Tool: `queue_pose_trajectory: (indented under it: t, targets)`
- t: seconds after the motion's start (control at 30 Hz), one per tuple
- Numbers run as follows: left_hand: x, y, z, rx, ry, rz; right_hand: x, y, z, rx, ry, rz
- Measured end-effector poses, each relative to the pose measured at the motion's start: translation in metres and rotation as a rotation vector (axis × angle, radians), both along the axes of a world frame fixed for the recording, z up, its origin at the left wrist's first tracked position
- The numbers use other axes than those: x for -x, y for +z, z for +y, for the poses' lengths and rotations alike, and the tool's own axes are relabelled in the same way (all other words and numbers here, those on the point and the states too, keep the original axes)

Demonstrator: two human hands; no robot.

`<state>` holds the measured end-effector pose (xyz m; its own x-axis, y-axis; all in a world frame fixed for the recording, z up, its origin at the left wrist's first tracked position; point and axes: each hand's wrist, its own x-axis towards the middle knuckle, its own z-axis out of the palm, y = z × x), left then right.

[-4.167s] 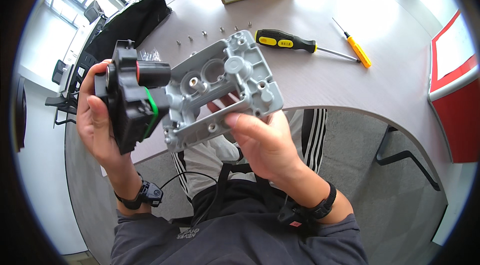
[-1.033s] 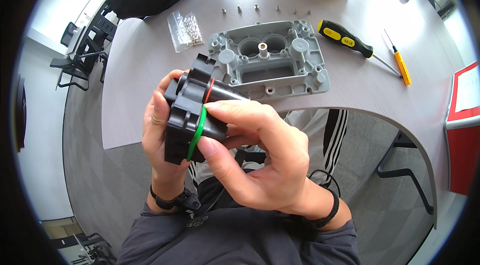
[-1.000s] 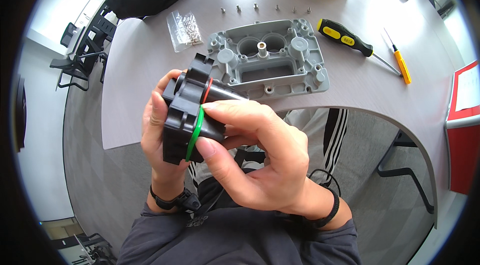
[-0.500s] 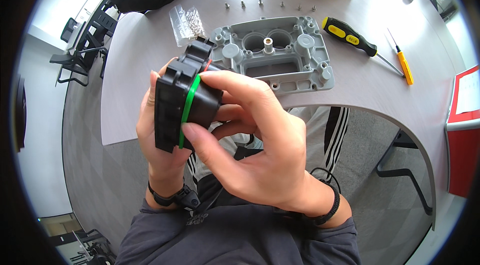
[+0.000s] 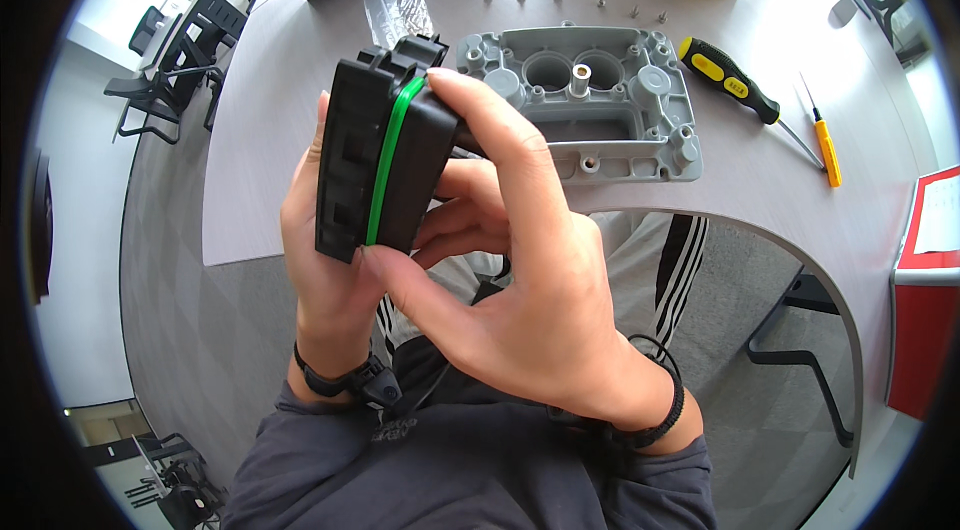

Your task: The person unscrews multiple small screws from a grey mechanical base using a screwdriver, places the screws on the table, and then separates the black internal component from the grey housing before using the screwdriver on the side of the black component.

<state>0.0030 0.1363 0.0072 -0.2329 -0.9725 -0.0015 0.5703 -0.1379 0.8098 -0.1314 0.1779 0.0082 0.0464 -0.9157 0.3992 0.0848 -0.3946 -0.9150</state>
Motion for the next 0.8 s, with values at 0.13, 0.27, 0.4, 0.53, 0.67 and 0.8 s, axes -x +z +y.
queue_pose_trajectory:
  t: [0.13, 0.27, 0.4, 0.53, 0.67, 0.8]
  targets:
    - [0.0, 0.001, 0.0, 0.058, -0.022, 0.042, -0.004, 0.0, -0.003, 0.022, -0.027, 0.02]
    - [-0.003, 0.007, 0.004, 0.103, -0.026, -0.114, -0.003, 0.007, 0.001, 0.06, -0.061, 0.235]
    - [-0.008, -0.011, 0.003, 0.082, -0.114, 0.305, -0.007, 0.008, 0.004, 0.151, -0.094, 0.202]
    - [-0.013, -0.02, 0.012, -0.138, 0.082, 0.189, -0.005, 0.008, 0.012, 0.319, -0.215, 0.47]
    - [-0.022, -0.033, 0.005, 0.483, 0.205, -0.624, 0.017, 0.012, 0.012, 0.505, -0.253, 0.476]
    - [-0.023, -0.027, 0.008, 0.223, -0.001, -0.163, 0.036, 0.019, 0.004, 0.499, -0.293, 0.492]
